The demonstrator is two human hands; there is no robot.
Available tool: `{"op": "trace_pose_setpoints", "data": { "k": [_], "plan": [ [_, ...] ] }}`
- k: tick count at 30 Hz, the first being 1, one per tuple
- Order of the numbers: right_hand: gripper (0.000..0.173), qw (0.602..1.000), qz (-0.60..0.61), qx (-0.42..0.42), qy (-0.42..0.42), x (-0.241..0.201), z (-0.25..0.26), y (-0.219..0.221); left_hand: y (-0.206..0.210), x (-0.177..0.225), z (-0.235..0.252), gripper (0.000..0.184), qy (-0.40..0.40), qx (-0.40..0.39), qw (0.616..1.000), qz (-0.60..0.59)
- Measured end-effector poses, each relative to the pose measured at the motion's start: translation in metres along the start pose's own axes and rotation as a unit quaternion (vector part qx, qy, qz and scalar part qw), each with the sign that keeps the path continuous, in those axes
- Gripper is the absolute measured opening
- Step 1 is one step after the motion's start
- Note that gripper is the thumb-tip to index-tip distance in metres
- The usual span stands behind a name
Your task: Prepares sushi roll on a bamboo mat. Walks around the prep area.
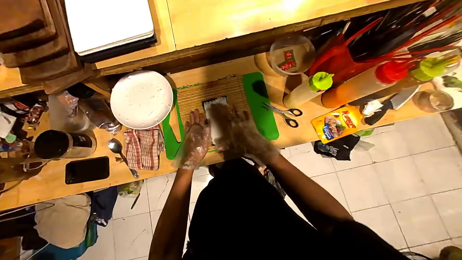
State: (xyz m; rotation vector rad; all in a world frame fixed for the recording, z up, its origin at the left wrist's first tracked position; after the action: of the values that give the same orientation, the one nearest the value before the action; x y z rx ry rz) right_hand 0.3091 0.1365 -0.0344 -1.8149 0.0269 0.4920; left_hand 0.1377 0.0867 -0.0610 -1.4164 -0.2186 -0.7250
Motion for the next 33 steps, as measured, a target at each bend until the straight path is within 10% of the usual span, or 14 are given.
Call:
{"op": "trace_pose_setpoints", "data": {
  "k": [9,27,33],
  "plan": [
    [0.06,0.987,0.125,0.089,0.057,0.085,-0.097,0.024,-0.007,-0.009,-0.075,0.072,-0.06,-0.017,0.997,0.046],
    [0.056,0.991,0.053,0.121,-0.004,0.03,-0.04,0.042,0.046,0.02,-0.027,0.077,-0.092,-0.007,0.989,0.113],
    [0.087,0.996,0.001,0.048,-0.078,0.019,-0.032,0.037,0.049,0.023,-0.031,0.076,-0.097,0.004,0.987,0.125]
  ]
}}
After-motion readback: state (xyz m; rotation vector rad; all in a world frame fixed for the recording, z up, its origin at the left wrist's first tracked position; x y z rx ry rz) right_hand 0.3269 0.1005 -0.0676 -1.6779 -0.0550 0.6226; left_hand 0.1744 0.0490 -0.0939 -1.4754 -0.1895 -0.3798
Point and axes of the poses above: each hand's wrist, its own z-axis towards the middle knuckle, its own y-axis out of the palm, x = y × z, the point moved 5 cm from there along z, towards the middle knuckle, and after that the axes turned 14 degrees about y, right-handed, at the moved point
